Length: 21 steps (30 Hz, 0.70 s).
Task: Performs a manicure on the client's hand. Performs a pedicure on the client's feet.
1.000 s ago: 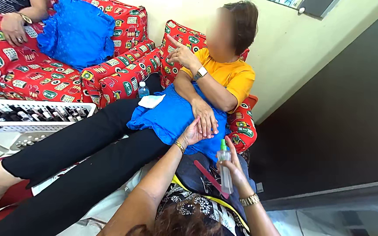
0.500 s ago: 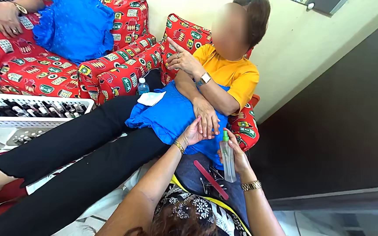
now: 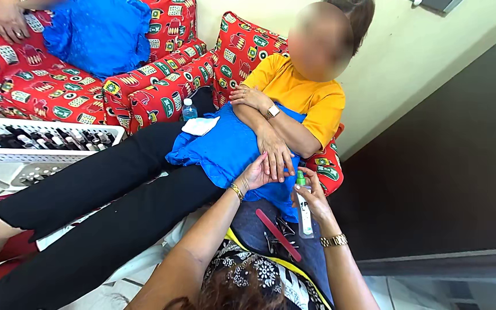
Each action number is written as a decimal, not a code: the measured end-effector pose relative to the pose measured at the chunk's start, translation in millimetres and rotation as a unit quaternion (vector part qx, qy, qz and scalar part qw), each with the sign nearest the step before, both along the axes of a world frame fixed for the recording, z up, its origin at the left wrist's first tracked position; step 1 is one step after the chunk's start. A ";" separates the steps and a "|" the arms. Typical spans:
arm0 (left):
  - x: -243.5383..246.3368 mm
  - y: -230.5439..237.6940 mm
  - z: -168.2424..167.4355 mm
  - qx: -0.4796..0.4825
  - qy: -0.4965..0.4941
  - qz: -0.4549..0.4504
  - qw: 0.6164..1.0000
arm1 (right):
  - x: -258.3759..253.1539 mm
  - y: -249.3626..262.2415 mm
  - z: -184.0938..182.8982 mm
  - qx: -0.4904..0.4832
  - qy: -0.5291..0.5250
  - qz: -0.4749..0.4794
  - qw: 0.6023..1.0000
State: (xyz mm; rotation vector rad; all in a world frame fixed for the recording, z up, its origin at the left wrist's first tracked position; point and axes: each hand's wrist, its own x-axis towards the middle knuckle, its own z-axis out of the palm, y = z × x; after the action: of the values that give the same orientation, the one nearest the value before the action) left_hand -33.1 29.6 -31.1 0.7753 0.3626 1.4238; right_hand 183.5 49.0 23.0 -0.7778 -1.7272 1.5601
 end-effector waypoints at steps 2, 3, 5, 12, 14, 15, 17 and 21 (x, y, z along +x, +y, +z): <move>0.3 0.1 -0.2 0.002 0.000 0.002 1.000 | -1.6 1.2 -3.6 0.008 0.023 -0.019 1.000; 0.1 0.3 -0.5 0.009 0.000 -0.001 1.000 | -2.5 2.0 -5.1 0.035 0.016 -0.032 0.999; -0.6 0.8 -0.7 0.013 -0.004 -0.002 1.000 | -3.5 4.5 -5.5 0.145 -0.062 -0.053 0.986; -0.2 1.7 -2.2 0.018 0.000 -0.010 1.000 | -10.4 2.6 7.7 0.376 -0.295 -0.101 0.873; -0.2 1.5 -2.0 0.018 -0.002 -0.008 1.000 | -11.9 4.3 10.4 0.379 -0.320 -0.092 0.863; -0.1 1.3 -1.6 0.016 0.001 -0.006 1.000 | -12.4 4.8 11.0 0.381 -0.324 -0.092 0.861; -0.2 1.5 -1.7 0.020 0.011 -0.006 1.000 | -12.6 5.6 8.9 0.396 -0.311 -0.109 0.857; 0.7 0.1 -0.2 0.014 0.012 -0.001 1.000 | -11.9 4.0 7.8 0.395 -0.299 -0.116 0.861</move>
State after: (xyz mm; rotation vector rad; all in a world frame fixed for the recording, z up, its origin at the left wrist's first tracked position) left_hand -32.4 29.7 -31.3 0.8159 0.3618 1.4208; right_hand 171.6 53.0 30.8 -1.0171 -2.3416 0.3373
